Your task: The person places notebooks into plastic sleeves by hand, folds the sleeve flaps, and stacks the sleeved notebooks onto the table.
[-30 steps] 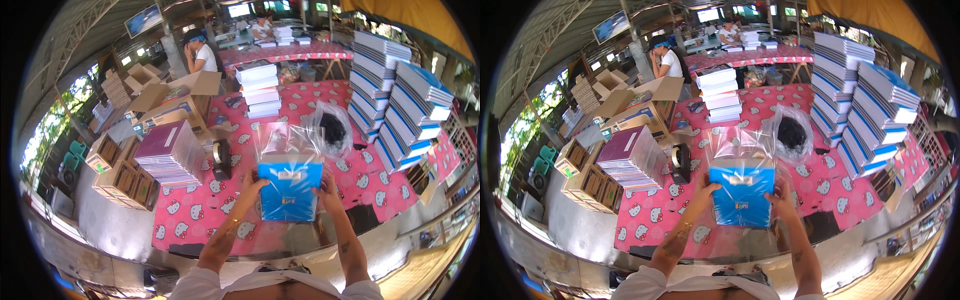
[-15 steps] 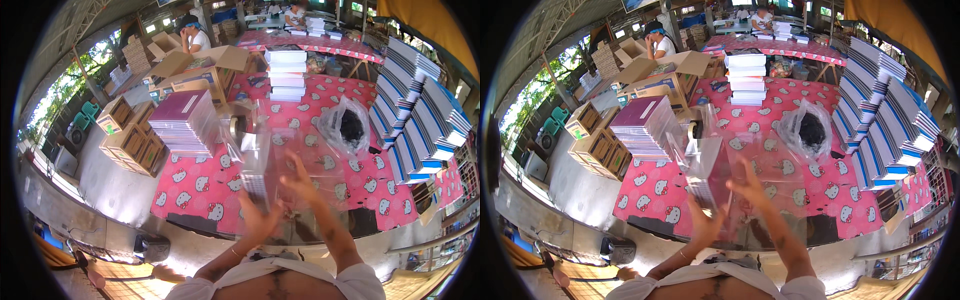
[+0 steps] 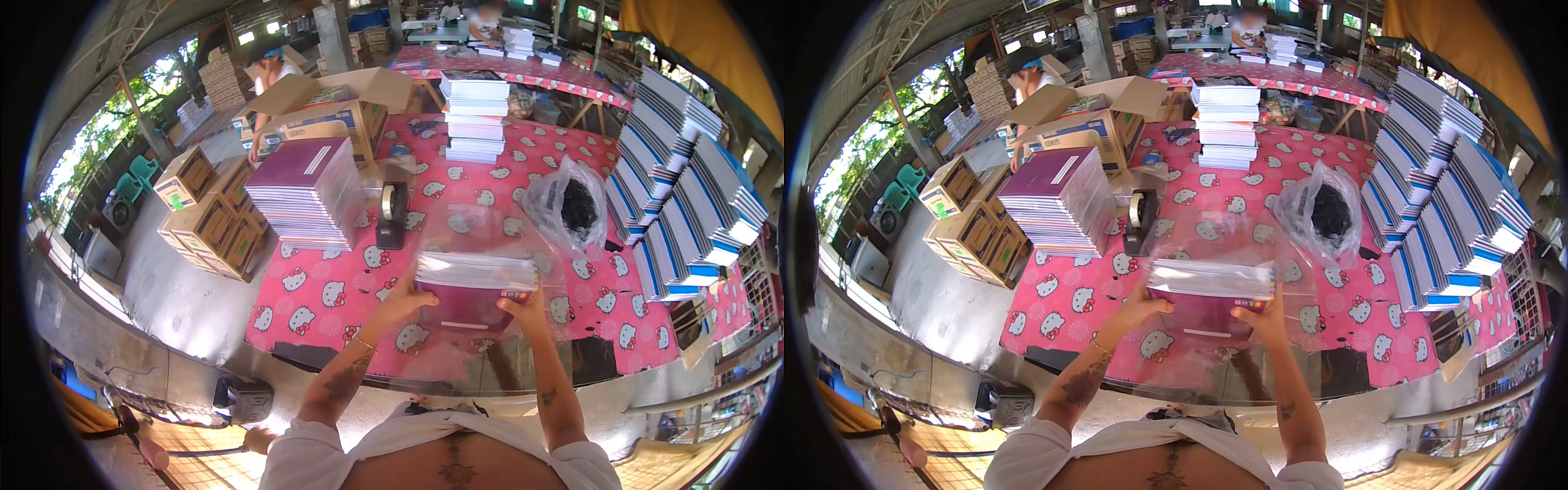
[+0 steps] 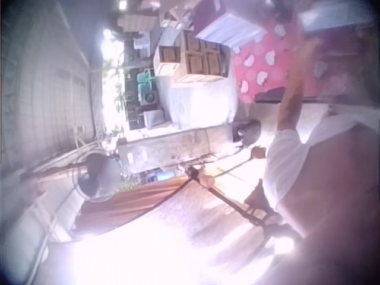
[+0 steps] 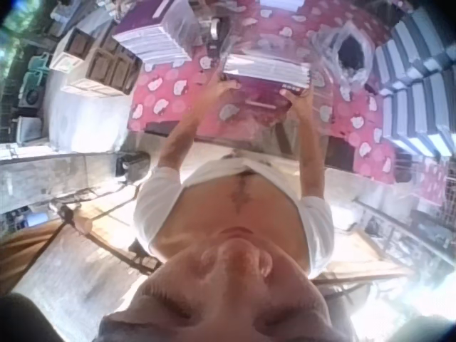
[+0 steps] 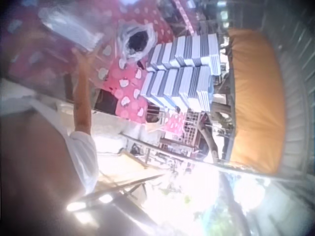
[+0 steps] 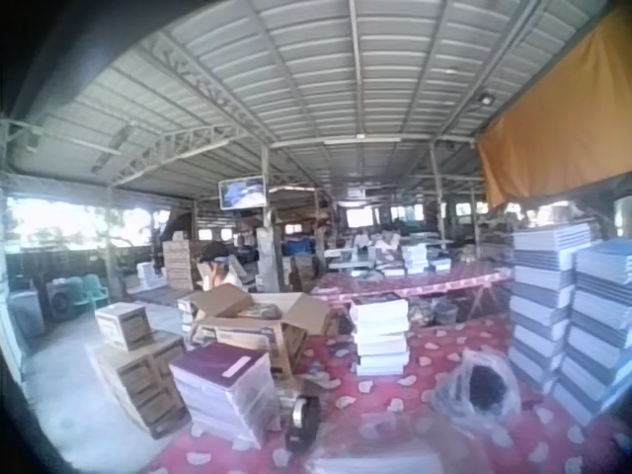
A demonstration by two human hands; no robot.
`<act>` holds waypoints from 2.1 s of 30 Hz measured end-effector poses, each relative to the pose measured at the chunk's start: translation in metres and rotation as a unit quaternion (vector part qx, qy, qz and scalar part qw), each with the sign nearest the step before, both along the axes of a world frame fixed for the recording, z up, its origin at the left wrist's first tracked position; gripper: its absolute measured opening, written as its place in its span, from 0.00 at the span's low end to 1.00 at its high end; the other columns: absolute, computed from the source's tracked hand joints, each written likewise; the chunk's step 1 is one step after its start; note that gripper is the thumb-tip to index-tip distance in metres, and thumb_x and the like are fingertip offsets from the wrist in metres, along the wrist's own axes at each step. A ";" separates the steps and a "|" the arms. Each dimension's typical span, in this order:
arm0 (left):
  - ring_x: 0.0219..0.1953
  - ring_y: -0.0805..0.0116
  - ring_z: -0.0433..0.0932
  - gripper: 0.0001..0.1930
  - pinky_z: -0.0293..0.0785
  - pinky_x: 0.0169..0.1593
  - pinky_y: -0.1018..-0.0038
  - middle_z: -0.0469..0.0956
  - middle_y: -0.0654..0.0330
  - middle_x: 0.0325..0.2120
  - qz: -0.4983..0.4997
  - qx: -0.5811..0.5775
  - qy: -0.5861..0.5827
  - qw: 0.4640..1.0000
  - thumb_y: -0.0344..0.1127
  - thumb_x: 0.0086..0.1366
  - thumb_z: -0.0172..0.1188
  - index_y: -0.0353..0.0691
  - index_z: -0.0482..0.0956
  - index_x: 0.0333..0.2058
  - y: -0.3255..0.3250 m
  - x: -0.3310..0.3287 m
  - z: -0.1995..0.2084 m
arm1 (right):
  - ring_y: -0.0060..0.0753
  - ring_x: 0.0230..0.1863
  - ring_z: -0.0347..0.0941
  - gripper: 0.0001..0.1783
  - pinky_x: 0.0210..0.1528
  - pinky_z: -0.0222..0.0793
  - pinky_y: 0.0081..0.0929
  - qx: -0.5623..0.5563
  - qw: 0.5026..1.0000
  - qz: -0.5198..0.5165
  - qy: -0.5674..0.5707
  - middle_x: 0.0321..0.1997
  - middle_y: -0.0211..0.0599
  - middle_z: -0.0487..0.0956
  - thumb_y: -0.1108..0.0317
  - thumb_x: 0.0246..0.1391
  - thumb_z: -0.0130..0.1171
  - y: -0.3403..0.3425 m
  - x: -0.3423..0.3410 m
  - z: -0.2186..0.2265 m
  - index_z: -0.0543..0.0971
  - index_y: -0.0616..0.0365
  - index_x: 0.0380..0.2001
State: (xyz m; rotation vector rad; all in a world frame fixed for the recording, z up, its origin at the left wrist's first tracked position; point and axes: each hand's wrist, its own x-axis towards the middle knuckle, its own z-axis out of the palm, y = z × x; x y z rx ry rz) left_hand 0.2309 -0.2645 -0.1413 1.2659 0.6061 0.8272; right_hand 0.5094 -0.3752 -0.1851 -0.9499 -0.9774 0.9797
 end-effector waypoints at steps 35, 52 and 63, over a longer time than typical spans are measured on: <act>0.30 0.59 0.84 0.08 0.80 0.35 0.63 0.82 0.50 0.27 0.280 0.302 0.516 0.751 0.32 0.59 0.64 0.36 0.82 0.35 0.202 -0.067 -0.119 | 0.41 0.40 0.78 0.18 0.49 0.65 0.37 0.026 0.760 0.028 -0.649 0.34 0.35 0.81 0.56 0.48 0.70 0.063 -0.119 0.241 0.79 0.52 0.40; 0.45 0.67 0.69 0.07 0.67 0.49 0.69 0.73 0.64 0.37 -0.153 0.475 0.025 0.866 0.36 0.60 0.67 0.44 0.86 0.37 0.111 0.001 0.140 | 0.44 0.39 0.79 0.27 0.56 0.59 0.43 -0.042 0.680 -0.005 -0.732 0.30 0.38 0.83 0.45 0.48 0.64 0.044 -0.113 0.247 0.82 0.53 0.45; 0.60 0.67 0.66 0.05 0.66 0.58 0.65 0.60 0.57 0.64 -0.157 0.485 0.044 0.859 0.32 0.64 0.64 0.42 0.85 0.38 0.090 0.040 0.131 | 0.31 0.56 0.72 0.12 0.67 0.47 0.51 0.087 0.647 -0.026 -0.757 0.49 0.28 0.78 0.59 0.45 0.69 -0.033 -0.077 0.230 0.82 0.46 0.35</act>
